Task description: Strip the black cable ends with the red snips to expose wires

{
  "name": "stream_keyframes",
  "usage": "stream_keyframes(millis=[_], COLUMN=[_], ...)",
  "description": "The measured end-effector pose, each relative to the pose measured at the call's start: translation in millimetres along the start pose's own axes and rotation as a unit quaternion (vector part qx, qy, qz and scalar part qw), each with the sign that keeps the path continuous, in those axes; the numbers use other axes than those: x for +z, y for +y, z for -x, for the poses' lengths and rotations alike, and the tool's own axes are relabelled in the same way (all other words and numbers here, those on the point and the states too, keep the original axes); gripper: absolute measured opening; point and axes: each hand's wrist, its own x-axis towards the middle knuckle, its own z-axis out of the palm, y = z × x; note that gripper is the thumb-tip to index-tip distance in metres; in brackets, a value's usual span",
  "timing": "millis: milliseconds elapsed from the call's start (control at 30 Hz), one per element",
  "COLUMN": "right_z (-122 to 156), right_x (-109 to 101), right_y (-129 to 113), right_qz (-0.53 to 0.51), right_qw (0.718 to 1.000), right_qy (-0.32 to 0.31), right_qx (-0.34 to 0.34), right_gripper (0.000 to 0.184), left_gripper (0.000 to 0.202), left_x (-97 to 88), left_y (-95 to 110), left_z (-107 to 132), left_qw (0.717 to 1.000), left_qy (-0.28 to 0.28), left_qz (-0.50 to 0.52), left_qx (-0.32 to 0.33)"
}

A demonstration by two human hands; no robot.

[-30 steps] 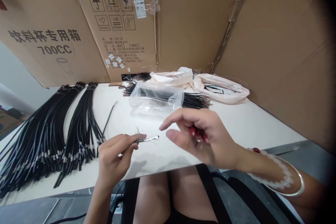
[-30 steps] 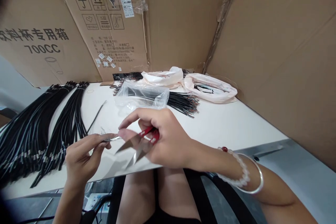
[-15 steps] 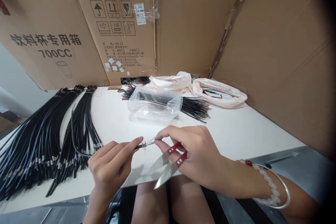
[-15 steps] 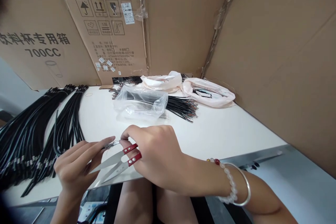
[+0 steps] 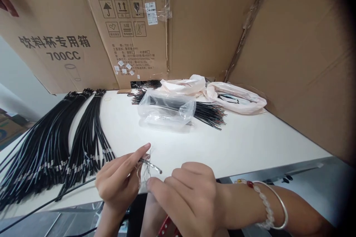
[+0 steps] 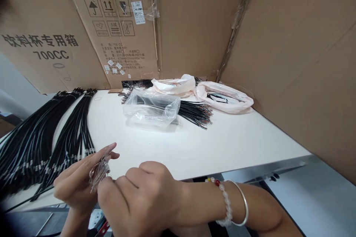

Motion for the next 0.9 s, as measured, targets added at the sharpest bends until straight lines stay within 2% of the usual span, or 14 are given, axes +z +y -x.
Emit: stream_keyframes(millis=[167,267,367,400,467,500,533,600,633,700,767,833,900], right_z=[2.5,5.2,8.4,8.3,4.9,1.5,-2.5,-11.2,-14.9,-19.9,-21.7,-21.9,-22.4], right_x=[2.3,-2.4,-6.0,-7.0,-9.5,-11.0,-12.7,-15.7,-16.6,-16.6,-14.2,-10.2,-5.6], right_y=[4.5,10.5,11.7,11.3,10.3,10.2,10.5,12.2,13.4,16.1,17.9,18.3,17.4], right_qz=[0.034,0.001,-0.031,-0.05,-0.114,-0.167,-0.23,-0.365,-0.425,-0.508,-0.553,-0.583,-0.611], right_qw=[0.997,0.998,0.998,0.998,0.99,0.975,0.948,0.865,0.82,0.739,0.681,0.643,0.617], right_qy=[0.07,0.057,0.043,0.038,0.033,0.027,0.015,-0.024,-0.05,-0.099,-0.119,-0.121,-0.111], right_qx=[-0.03,-0.03,-0.025,-0.009,0.079,0.146,0.219,0.342,0.381,0.432,0.465,0.481,0.484], right_gripper=[0.016,0.02,0.019,0.016,0.01,0.008,0.006,0.005,0.009,0.017,0.018,0.017,0.017], left_gripper=[0.032,0.024,0.024,0.023,0.021,0.022,0.024,0.029,0.032,0.037,0.044,0.05,0.051], left_x=[-3.3,-4.3,-5.4,-6.0,-6.8,-6.8,-6.5,-5.0,-4.0,-2.1,-0.8,-0.3,-0.2], left_y=[4.8,5.7,4.2,3.4,2.1,1.8,1.7,1.6,1.5,0.8,-0.7,-2.4,-4.2], left_z=[0.1,-0.3,0.9,1.4,2.4,2.8,3.1,3.4,3.3,2.6,1.2,-0.2,-1.1], left_qw=[0.989,0.974,0.967,0.969,0.981,0.987,0.99,0.993,0.993,0.995,0.998,0.999,1.0], left_qy=[-0.028,-0.048,0.002,0.014,0.015,0.005,-0.003,-0.002,0.002,0.013,0.024,0.03,0.023], left_qz=[0.118,0.173,0.184,0.173,0.136,0.118,0.106,0.093,0.089,0.077,0.052,0.025,0.007], left_qx=[-0.081,-0.135,-0.179,-0.176,-0.137,-0.112,-0.095,-0.078,-0.076,-0.067,-0.041,-0.01,0.02])
